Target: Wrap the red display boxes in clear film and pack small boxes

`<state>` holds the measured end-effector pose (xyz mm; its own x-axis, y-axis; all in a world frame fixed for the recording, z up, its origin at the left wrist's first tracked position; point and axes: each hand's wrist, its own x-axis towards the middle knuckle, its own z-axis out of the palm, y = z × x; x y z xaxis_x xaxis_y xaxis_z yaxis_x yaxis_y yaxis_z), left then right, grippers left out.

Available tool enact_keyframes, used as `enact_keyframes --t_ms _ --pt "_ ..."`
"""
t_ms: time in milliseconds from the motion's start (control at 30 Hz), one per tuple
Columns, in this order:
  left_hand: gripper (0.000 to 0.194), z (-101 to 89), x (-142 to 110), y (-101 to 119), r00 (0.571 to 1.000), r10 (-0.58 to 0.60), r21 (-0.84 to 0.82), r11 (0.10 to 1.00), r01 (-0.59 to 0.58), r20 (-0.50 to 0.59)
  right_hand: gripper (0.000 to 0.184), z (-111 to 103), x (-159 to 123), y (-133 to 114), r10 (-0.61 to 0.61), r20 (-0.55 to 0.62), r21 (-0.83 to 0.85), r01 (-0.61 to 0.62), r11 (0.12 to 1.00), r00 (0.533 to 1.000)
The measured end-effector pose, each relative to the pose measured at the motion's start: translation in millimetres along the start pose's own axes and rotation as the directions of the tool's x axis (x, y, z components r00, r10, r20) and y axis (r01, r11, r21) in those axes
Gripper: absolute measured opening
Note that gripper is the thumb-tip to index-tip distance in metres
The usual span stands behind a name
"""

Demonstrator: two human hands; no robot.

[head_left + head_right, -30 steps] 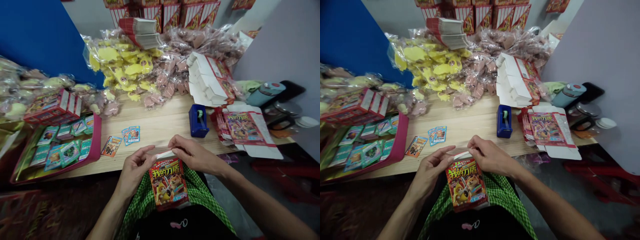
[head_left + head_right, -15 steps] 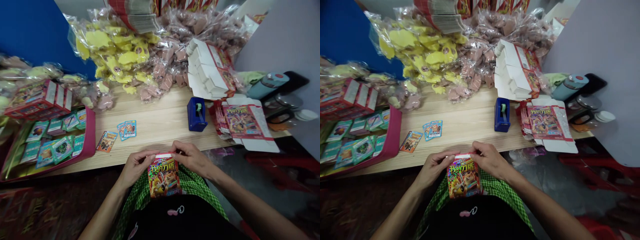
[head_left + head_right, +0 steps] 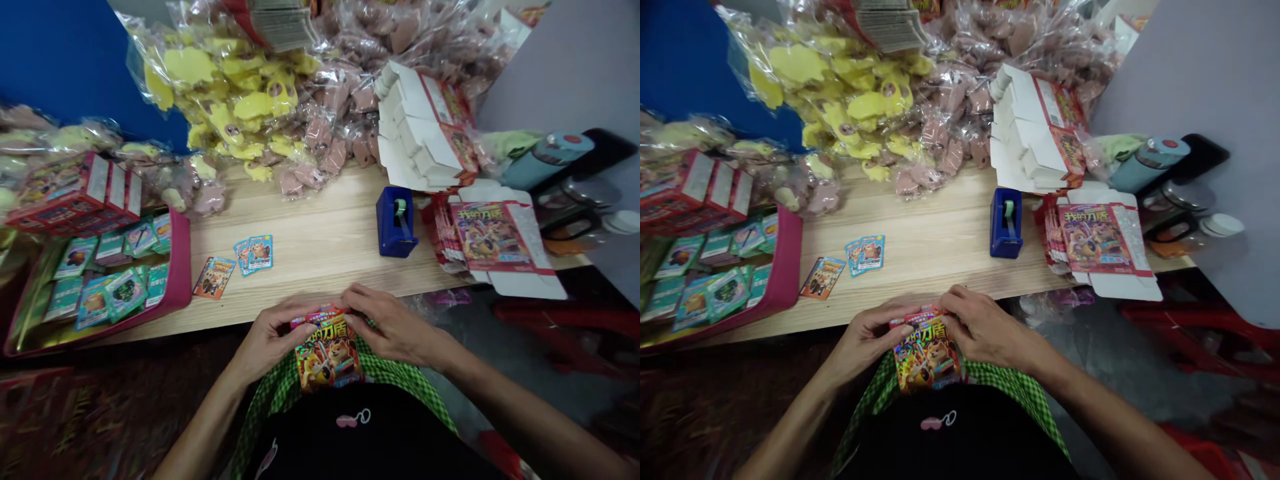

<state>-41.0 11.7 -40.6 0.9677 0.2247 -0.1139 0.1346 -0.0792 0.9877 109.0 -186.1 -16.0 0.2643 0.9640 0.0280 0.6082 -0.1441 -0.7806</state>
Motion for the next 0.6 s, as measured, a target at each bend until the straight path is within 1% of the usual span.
enact_keyframes --t_ms 100,133,167,200,233,267,300,333,367,400,433,467,533,600 --pt "0.018 0.0 -3.3 11.2 0.997 0.050 0.006 0.999 -0.049 -0.066 0.018 -0.9 -3.0 -3.1 -0.059 -0.084 0.090 0.067 0.994 0.995" --pt "0.016 -1.8 -3.8 19.0 0.990 0.083 0.017 0.997 -0.081 -0.116 0.021 -5.2 -3.8 -3.1 -0.052 -0.122 0.132 0.068 0.989 0.991" --pt "0.014 -4.7 -3.7 28.4 0.973 0.135 0.044 0.991 -0.129 -0.185 0.024 -11.5 -4.6 -1.5 -0.014 -0.180 0.166 0.044 0.985 0.984" --pt "0.015 -8.3 -2.6 38.5 0.940 0.206 0.091 0.978 -0.188 -0.271 0.028 -19.5 -5.6 2.1 0.060 -0.255 0.190 -0.011 0.982 0.965" --pt "0.019 -12.1 -0.2 48.6 0.885 0.294 0.160 0.954 -0.252 -0.361 0.031 -28.6 -6.4 7.6 0.170 -0.345 0.210 -0.100 0.972 0.923" --pt "0.024 -15.3 3.8 57.4 0.809 0.391 0.246 0.918 -0.310 -0.440 0.033 -38.3 -6.8 15.1 0.311 -0.439 0.248 -0.219 0.944 0.843" --pt "0.030 -17.4 9.5 64.3 0.726 0.488 0.340 0.870 -0.358 -0.484 0.032 -47.6 -6.5 23.9 0.450 -0.516 0.305 -0.335 0.892 0.729" --pt "0.034 -18.0 16.9 68.5 0.654 0.576 0.428 0.813 -0.395 -0.490 0.028 -55.9 -5.3 33.4 0.563 -0.561 0.371 -0.424 0.826 0.607" --pt "0.036 -17.1 25.6 70.0 0.608 0.648 0.498 0.754 -0.428 -0.459 0.024 -62.8 -3.0 42.7 0.647 -0.569 0.435 -0.481 0.761 0.507" --pt "0.035 -14.8 35.2 68.8 0.592 0.697 0.546 0.703 -0.455 -0.405 0.018 -67.8 0.1 51.0 0.703 -0.554 0.489 -0.510 0.708 0.445" --pt "0.032 -11.6 44.8 65.6 0.590 0.728 0.574 0.664 -0.480 -0.349 0.014 -71.1 3.9 57.6 0.734 -0.534 0.526 -0.514 0.677 0.419" --pt "0.029 -8.2 53.9 61.1 0.597 0.744 0.590 0.636 -0.497 -0.299 0.012 -72.8 7.9 62.3 0.745 -0.517 0.549 -0.504 0.667 0.422" --pt "0.024 -2.4 67.8 51.6 0.613 0.753 0.606 0.610 -0.511 -0.240 0.017 -73.2 14.1 66.0 0.737 -0.506 0.576 -0.460 0.676 0.448" --pt "0.024 0.4 74.5 45.6 0.607 0.764 0.626 0.588 -0.513 -0.219 0.026 -71.3 15.8 64.7 0.713 -0.523 0.595 -0.398 0.698 0.467"
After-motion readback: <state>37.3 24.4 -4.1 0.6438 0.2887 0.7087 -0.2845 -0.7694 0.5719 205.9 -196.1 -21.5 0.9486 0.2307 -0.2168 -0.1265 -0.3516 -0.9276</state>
